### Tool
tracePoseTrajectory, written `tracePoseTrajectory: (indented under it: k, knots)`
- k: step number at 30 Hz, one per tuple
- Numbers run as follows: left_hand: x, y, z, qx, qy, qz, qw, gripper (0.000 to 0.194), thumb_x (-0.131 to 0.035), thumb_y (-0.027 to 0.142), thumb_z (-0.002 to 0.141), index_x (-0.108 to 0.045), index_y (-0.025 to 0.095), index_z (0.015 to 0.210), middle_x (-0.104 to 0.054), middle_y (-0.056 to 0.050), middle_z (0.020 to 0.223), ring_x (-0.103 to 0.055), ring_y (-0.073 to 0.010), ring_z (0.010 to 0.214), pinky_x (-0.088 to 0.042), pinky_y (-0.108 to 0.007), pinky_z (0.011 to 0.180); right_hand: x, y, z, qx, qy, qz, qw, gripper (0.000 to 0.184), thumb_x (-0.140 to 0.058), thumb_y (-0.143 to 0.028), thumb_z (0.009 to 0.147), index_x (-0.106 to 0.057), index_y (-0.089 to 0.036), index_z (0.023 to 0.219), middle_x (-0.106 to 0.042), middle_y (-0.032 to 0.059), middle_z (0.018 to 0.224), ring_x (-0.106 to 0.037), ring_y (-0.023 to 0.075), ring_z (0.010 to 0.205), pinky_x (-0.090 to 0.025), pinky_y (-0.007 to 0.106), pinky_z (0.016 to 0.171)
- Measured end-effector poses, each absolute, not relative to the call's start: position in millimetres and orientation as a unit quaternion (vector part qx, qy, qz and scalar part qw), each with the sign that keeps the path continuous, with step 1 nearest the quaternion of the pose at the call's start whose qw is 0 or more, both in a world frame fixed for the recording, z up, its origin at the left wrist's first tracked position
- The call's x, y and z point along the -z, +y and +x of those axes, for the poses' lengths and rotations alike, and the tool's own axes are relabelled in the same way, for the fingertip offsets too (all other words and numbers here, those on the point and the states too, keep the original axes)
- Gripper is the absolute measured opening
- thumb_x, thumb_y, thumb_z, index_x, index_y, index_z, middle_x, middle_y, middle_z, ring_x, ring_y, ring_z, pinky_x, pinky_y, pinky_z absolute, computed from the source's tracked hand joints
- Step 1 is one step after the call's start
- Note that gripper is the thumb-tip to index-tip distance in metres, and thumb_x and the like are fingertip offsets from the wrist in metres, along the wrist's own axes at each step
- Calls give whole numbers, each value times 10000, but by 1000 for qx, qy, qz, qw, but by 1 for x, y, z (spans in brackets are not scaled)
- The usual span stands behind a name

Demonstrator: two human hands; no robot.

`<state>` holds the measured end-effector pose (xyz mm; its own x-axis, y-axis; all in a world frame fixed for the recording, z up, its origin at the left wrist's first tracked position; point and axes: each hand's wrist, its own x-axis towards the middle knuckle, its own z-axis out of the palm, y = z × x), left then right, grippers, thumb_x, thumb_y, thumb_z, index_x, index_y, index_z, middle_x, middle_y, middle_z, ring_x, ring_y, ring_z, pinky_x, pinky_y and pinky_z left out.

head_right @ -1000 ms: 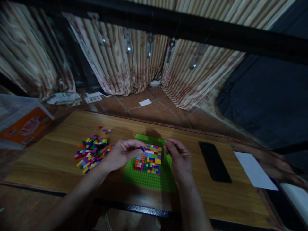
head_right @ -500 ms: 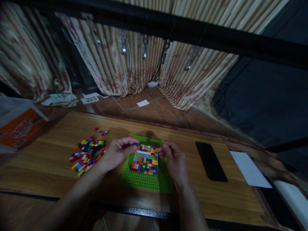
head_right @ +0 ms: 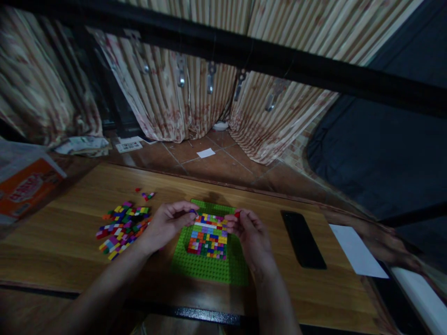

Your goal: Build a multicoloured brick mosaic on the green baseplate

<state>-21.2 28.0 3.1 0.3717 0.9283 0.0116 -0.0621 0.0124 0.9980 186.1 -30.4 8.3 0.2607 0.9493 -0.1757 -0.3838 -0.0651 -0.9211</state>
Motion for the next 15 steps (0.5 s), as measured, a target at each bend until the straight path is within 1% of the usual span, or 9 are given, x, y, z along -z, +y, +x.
tracePoseTrajectory:
  k: [4,7,10,13,15]
  knots:
    - [-3,29,-22,-412,384,571,597,174,-661,204,733,-700,150,894,-655,-15,759,-567,-115,683,-462,-236,647,-9,-30,188,-576,-228,-482,620,215,-770,-352,703,-685,-183,804,-735,40,764,-650,94,630,-537,178,603]
    - [-2,29,-21,-411,386,568,600,172,-662,204,731,-696,146,889,-651,-12,751,-567,-113,679,-462,-235,650,-8,-31,190,-597,-202,-488,604,209,-763,-336,705,-699,-176,823,-746,63,802,-673,110,678,-558,197,657]
    - [-1,30,-21,-413,387,566,600,177,-666,212,730,-695,142,890,-652,-14,749,-565,-113,676,-461,-233,645,-8,-31,192,-599,-195,-502,592,212,-780,-310,678,-707,-172,821,-751,75,840,-689,129,737,-565,216,709]
    - [1,30,-22,-417,388,565,598,176,-666,210,728,-697,141,887,-652,-13,739,-562,-113,668,-459,-231,636,-7,-31,192,-588,-211,-513,589,216,-799,-295,649,-709,-185,812,-751,67,866,-691,137,767,-560,228,730]
    - [1,30,-22,-416,388,565,598,180,-666,209,729,-699,141,893,-652,-11,733,-562,-112,663,-459,-230,634,-4,-31,192,-568,-238,-524,588,215,-791,-319,660,-706,-195,813,-750,59,856,-687,144,751,-559,254,723]
